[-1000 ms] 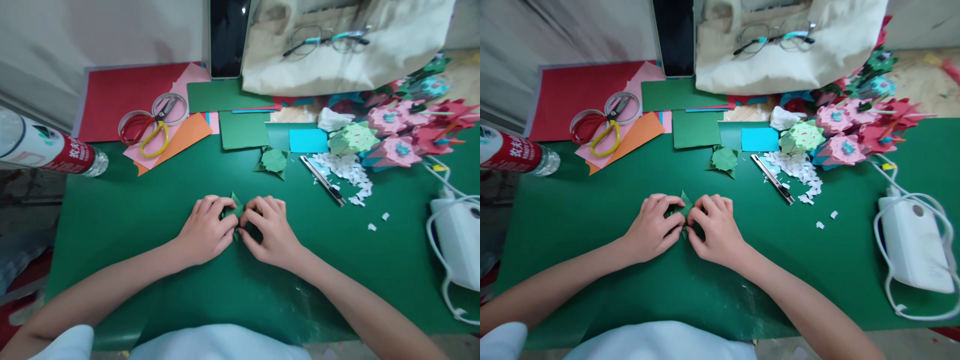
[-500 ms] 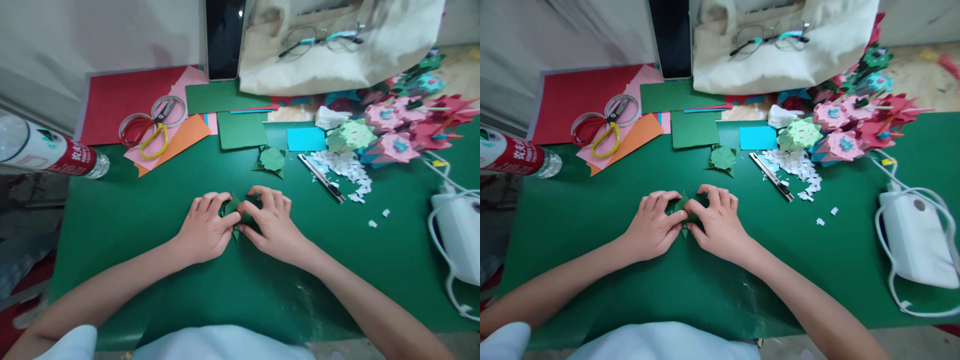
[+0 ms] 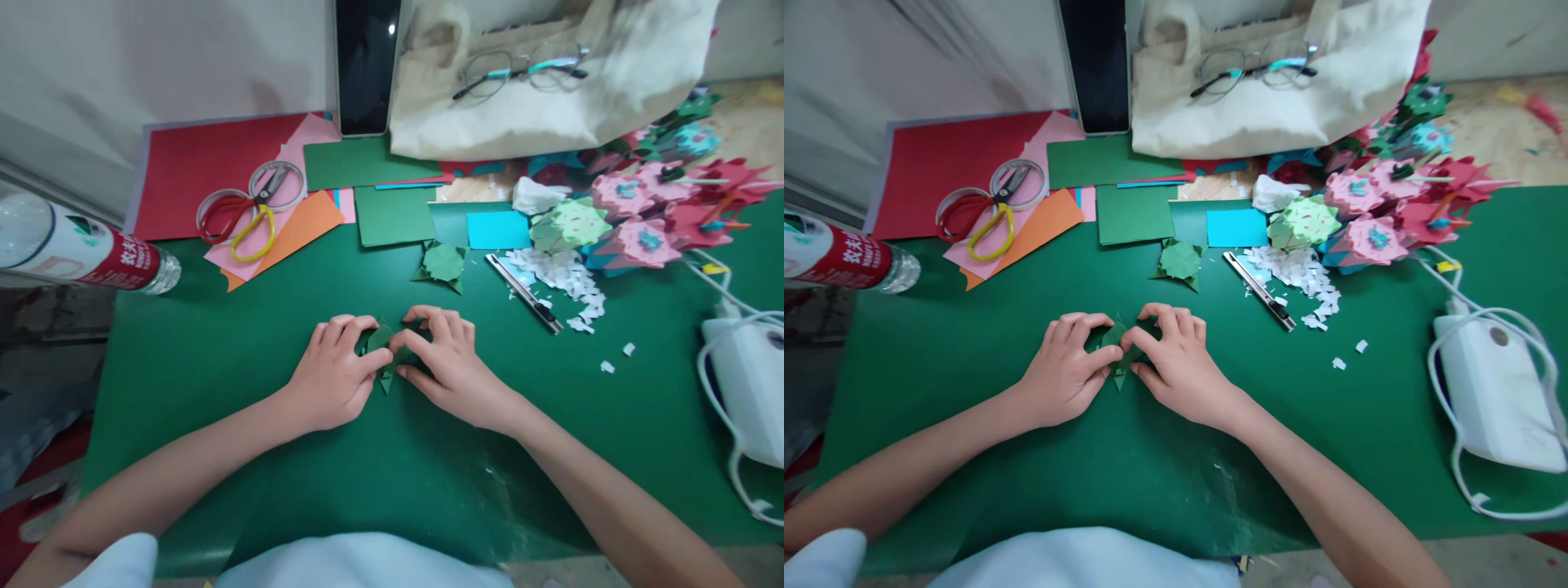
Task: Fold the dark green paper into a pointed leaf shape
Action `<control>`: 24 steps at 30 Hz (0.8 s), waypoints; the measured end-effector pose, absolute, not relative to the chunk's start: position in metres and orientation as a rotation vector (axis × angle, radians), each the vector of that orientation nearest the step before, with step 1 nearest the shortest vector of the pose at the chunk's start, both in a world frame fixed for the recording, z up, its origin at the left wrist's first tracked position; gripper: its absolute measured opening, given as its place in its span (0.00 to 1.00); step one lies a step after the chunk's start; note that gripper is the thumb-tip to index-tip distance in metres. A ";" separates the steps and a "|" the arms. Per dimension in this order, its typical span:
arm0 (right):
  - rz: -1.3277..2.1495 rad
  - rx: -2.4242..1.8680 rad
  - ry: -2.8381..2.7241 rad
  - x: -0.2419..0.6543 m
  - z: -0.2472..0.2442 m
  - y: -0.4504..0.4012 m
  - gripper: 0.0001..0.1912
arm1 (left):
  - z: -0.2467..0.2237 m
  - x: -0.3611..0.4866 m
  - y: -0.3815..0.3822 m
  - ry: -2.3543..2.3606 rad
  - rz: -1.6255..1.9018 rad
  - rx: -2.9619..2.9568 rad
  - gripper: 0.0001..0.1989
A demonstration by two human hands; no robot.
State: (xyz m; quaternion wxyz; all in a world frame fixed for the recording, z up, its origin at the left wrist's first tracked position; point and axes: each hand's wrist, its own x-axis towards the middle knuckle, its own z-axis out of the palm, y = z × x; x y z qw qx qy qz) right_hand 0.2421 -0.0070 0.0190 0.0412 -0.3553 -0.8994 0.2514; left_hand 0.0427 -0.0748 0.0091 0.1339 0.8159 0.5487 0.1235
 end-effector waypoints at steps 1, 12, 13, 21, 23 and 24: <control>0.778 -1.068 -2.744 0.243 0.019 -0.007 0.09 | 0.009 0.042 -0.075 1.588 0.364 2.362 0.12; 0.962 -0.922 -2.538 0.243 0.016 -0.006 0.10 | 0.009 0.042 -0.075 1.620 0.365 2.343 0.23; 0.984 -0.901 -2.528 0.244 0.016 -0.005 0.11 | 0.009 0.041 -0.075 1.621 0.384 2.330 0.22; 0.819 -0.696 -2.479 0.247 0.003 0.003 0.13 | 0.010 0.035 -0.073 1.532 0.474 2.244 0.17; 0.710 -0.660 -2.471 0.247 -0.001 0.003 0.10 | 0.010 0.034 -0.073 1.520 0.477 2.234 0.16; 0.654 -0.638 -2.474 0.248 -0.001 0.003 0.09 | 0.011 0.034 -0.072 1.514 0.475 2.232 0.16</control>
